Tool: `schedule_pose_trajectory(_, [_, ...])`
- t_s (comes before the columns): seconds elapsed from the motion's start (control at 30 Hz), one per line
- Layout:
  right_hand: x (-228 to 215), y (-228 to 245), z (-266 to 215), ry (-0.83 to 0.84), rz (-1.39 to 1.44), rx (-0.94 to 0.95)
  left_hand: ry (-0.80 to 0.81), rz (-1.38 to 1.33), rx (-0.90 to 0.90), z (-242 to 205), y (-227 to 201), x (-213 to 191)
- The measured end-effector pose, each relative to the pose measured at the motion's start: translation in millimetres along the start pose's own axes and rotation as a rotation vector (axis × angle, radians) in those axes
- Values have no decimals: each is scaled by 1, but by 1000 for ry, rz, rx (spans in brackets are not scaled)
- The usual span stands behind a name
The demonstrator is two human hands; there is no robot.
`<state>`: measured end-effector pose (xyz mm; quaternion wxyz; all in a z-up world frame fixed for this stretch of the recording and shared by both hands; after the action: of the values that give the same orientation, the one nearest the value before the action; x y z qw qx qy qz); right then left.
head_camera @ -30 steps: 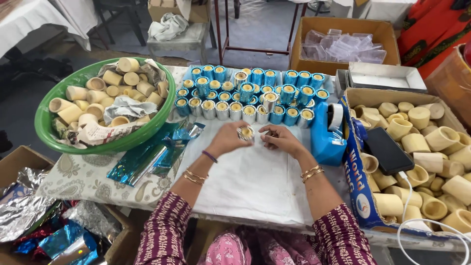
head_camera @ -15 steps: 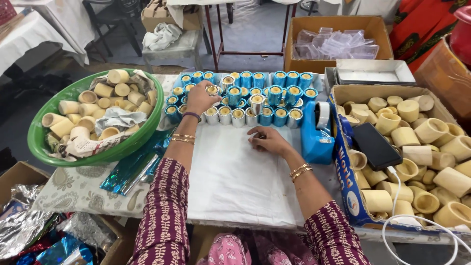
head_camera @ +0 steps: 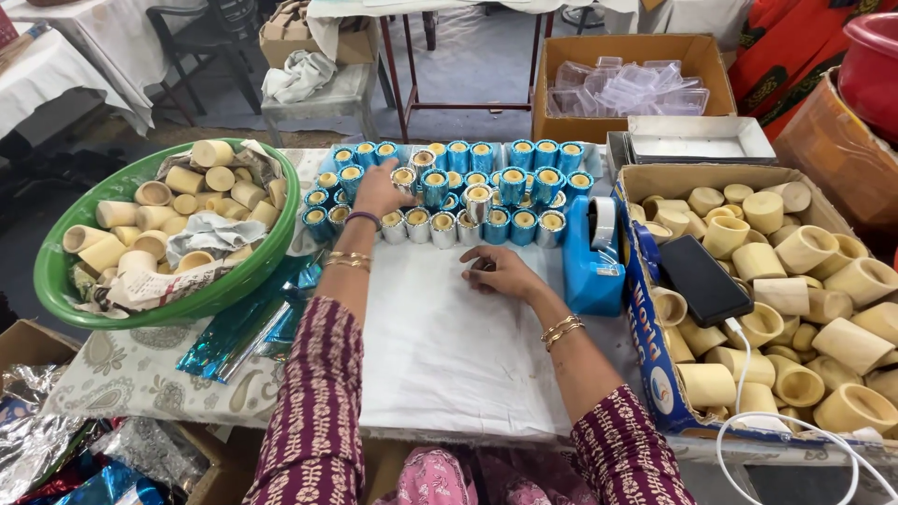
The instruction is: The person wraps small, beige, cone-shaped objects in shiny blue foil. They pick up a cone, place it on a sheet of foil, roll it up, and secure the wrapping with tape from a blue dispenser. The wrapped cones are then placed in a row on the table.
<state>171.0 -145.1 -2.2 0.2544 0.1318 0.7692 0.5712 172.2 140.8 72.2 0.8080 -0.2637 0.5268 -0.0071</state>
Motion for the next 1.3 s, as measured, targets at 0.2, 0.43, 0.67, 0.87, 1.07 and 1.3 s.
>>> schedule_pose_trajectory(0.2, [1,-4,0,2,-56,30,-289,15,66,-39,31,-116])
schedule_pose_trajectory(0.43, [6,-8,4,1,-38,4,-277,550,-351,-100,241,-190])
schedule_pose_trajectory(0.67, [6,-4,-2,-58,-46,49,312,446,-656,-137,290,-156])
schedule_pose_trajectory(0.87, [2,-5,0,-53,-27,54,157,465,-628,-149,280,-167])
schedule_pose_trajectory(1.07, [3,-5,1,-75,-79,29,86,479,-410,-165,254,-169])
schedule_pose_trajectory(1.3, [6,-5,-1,-63,-116,8,-136,285,-280,-136,227,-188])
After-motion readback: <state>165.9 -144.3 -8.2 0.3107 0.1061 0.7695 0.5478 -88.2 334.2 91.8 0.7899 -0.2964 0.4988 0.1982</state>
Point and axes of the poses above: each hand's wrist, its own z-axis towards the middle knuckle, its own x-axis out of the palm, y = z × x, the point moved 8 cm from there along z, towards the middle knuckle, and after that the axes turned 6 degrees about x, right-handed, at the moved point
